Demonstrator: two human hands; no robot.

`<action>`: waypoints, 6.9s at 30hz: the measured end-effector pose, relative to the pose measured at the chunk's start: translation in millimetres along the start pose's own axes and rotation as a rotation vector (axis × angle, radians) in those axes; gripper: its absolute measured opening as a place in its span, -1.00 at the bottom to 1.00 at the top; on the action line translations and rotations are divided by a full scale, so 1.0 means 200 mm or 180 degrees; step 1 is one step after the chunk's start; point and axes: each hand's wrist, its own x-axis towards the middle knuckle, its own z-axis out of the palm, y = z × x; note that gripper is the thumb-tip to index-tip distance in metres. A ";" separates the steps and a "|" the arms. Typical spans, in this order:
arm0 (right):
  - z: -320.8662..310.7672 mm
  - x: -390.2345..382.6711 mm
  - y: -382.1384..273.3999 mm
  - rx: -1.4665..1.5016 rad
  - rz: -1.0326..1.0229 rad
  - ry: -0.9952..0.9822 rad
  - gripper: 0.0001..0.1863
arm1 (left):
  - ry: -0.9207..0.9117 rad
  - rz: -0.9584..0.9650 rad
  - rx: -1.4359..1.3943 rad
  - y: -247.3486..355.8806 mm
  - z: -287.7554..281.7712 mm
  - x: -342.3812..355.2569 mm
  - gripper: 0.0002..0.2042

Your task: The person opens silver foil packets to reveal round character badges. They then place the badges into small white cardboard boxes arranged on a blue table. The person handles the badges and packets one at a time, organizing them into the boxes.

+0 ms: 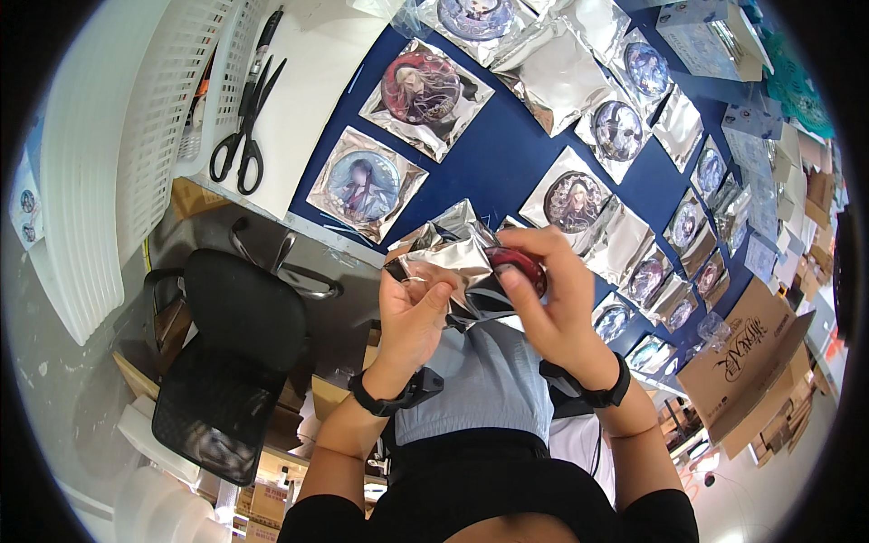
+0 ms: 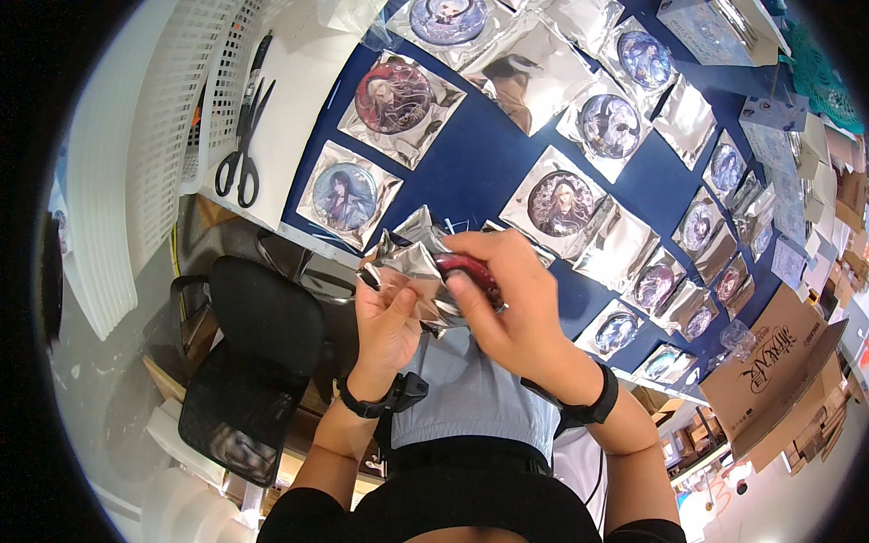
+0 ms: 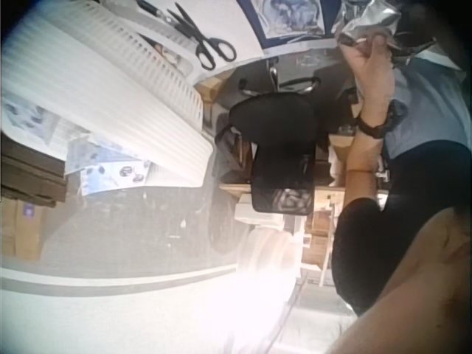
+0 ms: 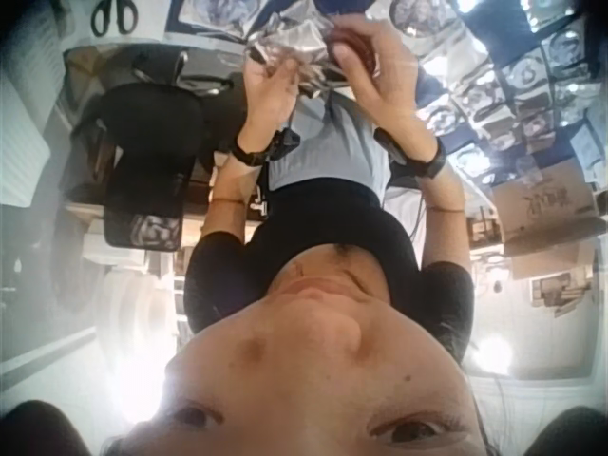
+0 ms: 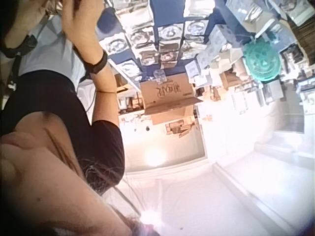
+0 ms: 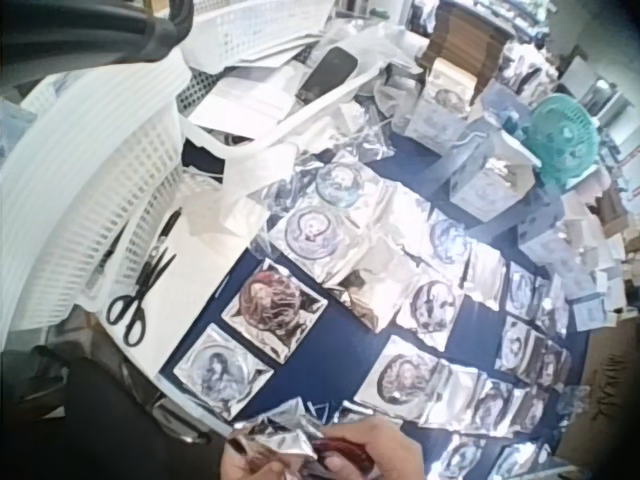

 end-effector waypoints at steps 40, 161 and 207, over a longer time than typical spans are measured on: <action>-0.02 0.44 0.34 -0.1445 -0.0668 0.0519 -0.75 | -0.0262 0.0501 0.0325 0.12 -0.20 0.03 -0.54; -0.99 -0.56 -0.13 0.1852 -0.0461 0.0584 -0.48 | -0.1768 0.0562 0.2351 -0.03 0.87 -0.26 -0.41; -1.14 -0.08 -0.15 0.0380 -0.1449 0.0179 -0.84 | -0.1394 0.0509 0.1513 0.03 1.01 -0.01 -0.47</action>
